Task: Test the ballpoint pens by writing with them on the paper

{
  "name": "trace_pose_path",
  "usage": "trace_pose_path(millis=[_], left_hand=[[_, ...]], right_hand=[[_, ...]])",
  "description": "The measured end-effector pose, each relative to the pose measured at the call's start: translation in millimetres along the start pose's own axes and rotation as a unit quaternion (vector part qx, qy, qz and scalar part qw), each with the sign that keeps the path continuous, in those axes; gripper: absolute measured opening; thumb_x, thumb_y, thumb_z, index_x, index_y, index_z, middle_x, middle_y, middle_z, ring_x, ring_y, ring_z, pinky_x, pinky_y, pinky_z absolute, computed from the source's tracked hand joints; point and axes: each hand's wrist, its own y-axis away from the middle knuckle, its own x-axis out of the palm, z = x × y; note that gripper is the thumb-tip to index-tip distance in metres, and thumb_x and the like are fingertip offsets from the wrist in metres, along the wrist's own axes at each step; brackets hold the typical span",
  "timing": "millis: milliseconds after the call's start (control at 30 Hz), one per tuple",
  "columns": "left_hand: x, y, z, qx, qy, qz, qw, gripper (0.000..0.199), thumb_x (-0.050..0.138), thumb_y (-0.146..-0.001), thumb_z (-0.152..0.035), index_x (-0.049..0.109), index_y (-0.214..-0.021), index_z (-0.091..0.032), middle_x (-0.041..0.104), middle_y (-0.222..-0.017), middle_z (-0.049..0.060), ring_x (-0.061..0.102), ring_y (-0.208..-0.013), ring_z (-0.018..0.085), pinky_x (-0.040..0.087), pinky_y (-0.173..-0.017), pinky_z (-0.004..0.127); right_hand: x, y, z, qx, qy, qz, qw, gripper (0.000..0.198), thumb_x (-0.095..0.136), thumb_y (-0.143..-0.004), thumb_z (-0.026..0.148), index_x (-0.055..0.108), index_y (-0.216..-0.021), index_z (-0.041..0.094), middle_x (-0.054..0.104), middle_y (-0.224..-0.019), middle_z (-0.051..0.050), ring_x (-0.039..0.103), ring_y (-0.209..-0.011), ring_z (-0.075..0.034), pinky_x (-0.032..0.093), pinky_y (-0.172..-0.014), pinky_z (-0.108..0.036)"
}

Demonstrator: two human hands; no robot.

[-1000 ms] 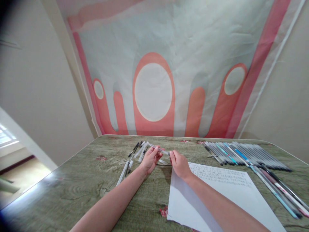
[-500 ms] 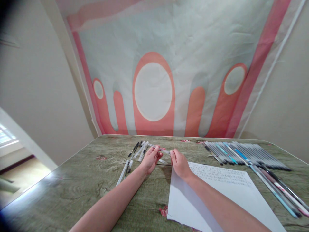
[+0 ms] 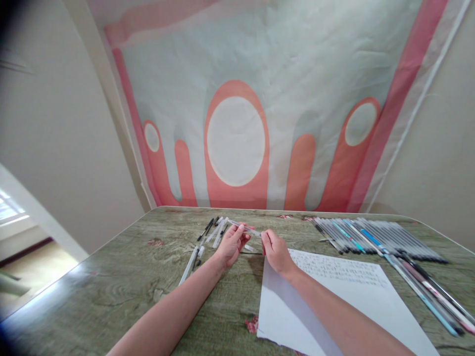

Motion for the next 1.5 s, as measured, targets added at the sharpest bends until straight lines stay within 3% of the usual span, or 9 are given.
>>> trace_pose_path(millis=[300, 433, 533, 700, 767, 933, 1033, 1233, 1500], left_hand=[[7.6, 2.5, -5.3, -0.022, 0.044, -0.015, 0.999, 0.023, 0.062, -0.074, -0.031, 0.052, -0.087, -0.016, 0.064, -0.089, 0.004, 0.054, -0.057, 0.003, 0.046, -0.065, 0.018], [16.2, 6.8, -8.0, -0.063, 0.105, -0.046, 0.991, 0.016, 0.060, -0.076, -0.027, 0.055, -0.086, -0.015, 0.063, -0.087, 0.002, 0.053, -0.055, 0.003, 0.047, -0.067, 0.019], [26.9, 13.6, -6.3, -0.097, 0.102, 0.011, 0.990, 0.019, 0.061, -0.076, -0.030, 0.056, -0.086, -0.014, 0.061, -0.076, 0.000, 0.054, -0.057, 0.004, 0.046, -0.068, 0.019], [42.1, 26.6, -3.9, -0.074, -0.073, 0.148, 0.984, 0.032, 0.055, -0.077, -0.043, 0.055, -0.091, -0.014, 0.059, -0.078, 0.002, 0.056, -0.068, 0.008, 0.044, -0.072, 0.024], [44.6, 33.1, -7.3, -0.030, -0.242, 0.231, 0.942, 0.039, 0.050, -0.078, -0.048, 0.055, -0.095, -0.014, 0.060, -0.091, 0.007, 0.057, -0.081, 0.014, 0.042, -0.079, 0.030], [48.9, 55.0, -15.2, 0.056, -0.606, 0.418, 0.674, 0.070, 0.056, -0.069, -0.055, 0.043, -0.122, -0.011, 0.045, -0.126, 0.018, 0.041, -0.116, 0.029, 0.030, -0.097, 0.038], [51.7, 64.2, -14.0, 0.062, -0.667, 0.464, 0.580, 0.089, 0.056, -0.062, -0.063, 0.034, -0.129, -0.007, 0.030, -0.137, 0.020, 0.028, -0.125, 0.031, 0.023, -0.103, 0.037], [50.2, 67.5, -13.9, 0.044, -0.711, 0.469, 0.522, 0.098, 0.049, -0.061, -0.069, 0.024, -0.135, -0.009, 0.019, -0.143, 0.015, 0.018, -0.130, 0.029, 0.017, -0.105, 0.037], [46.6, 70.6, -15.0, 0.010, -0.722, 0.451, 0.524, 0.104, 0.049, -0.056, -0.073, 0.018, -0.137, -0.015, 0.011, -0.145, 0.012, 0.008, -0.131, 0.035, 0.014, -0.104, 0.047]], right_hand=[[-2.5, -6.2, 4.3, 0.077, -0.179, 0.031, 0.980, 0.043, 0.031, -0.086, 0.052, 0.044, -0.061, 0.020, 0.047, -0.048, 0.003, 0.047, -0.042, -0.011, 0.039, -0.045, -0.025], [-8.9, -7.9, 12.5, 0.032, -0.213, 0.035, 0.976, 0.032, 0.040, -0.083, 0.049, 0.049, -0.093, 0.020, 0.056, -0.073, -0.001, 0.053, -0.056, -0.012, 0.042, -0.049, -0.024], [-12.5, -7.9, 18.8, -0.049, -0.142, 0.034, 0.988, 0.042, 0.052, -0.078, 0.044, 0.045, -0.112, 0.021, 0.056, -0.096, -0.006, 0.055, -0.082, -0.016, 0.046, -0.068, -0.028], [-18.5, -10.6, 25.0, -0.131, -0.040, -0.008, 0.990, 0.035, 0.035, -0.087, 0.043, 0.059, -0.100, 0.021, 0.056, -0.097, -0.007, 0.051, -0.095, -0.019, 0.040, -0.087, -0.035], [-23.5, -14.1, 24.6, -0.107, -0.034, -0.032, 0.993, 0.042, 0.029, -0.088, 0.046, 0.062, -0.096, 0.021, 0.058, -0.089, -0.006, 0.053, -0.086, -0.018, 0.042, -0.080, -0.034], [-39.2, -27.7, 17.0, 0.027, -0.119, -0.094, 0.988, 0.053, 0.026, -0.086, 0.054, 0.061, -0.096, 0.016, 0.057, -0.070, -0.004, 0.051, -0.059, -0.013, 0.043, -0.050, -0.025], [-44.3, -33.6, 10.5, 0.057, -0.135, -0.113, 0.983, 0.048, 0.038, -0.080, 0.056, 0.060, -0.093, 0.015, 0.060, -0.075, -0.006, 0.053, -0.062, -0.014, 0.043, -0.047, -0.023], [-35.1, -33.0, 3.4, 0.096, -0.135, -0.129, 0.978, 0.035, 0.054, -0.072, 0.052, 0.055, -0.079, 0.018, 0.050, -0.052, 0.003, 0.044, -0.044, -0.010, 0.038, -0.042, -0.021], [-11.2, -23.1, 3.3, 0.171, -0.180, -0.007, 0.969, 0.026, 0.052, -0.073, 0.045, 0.052, -0.077, 0.019, 0.058, -0.062, 0.000, 0.052, -0.053, -0.012, 0.040, -0.044, -0.021]])
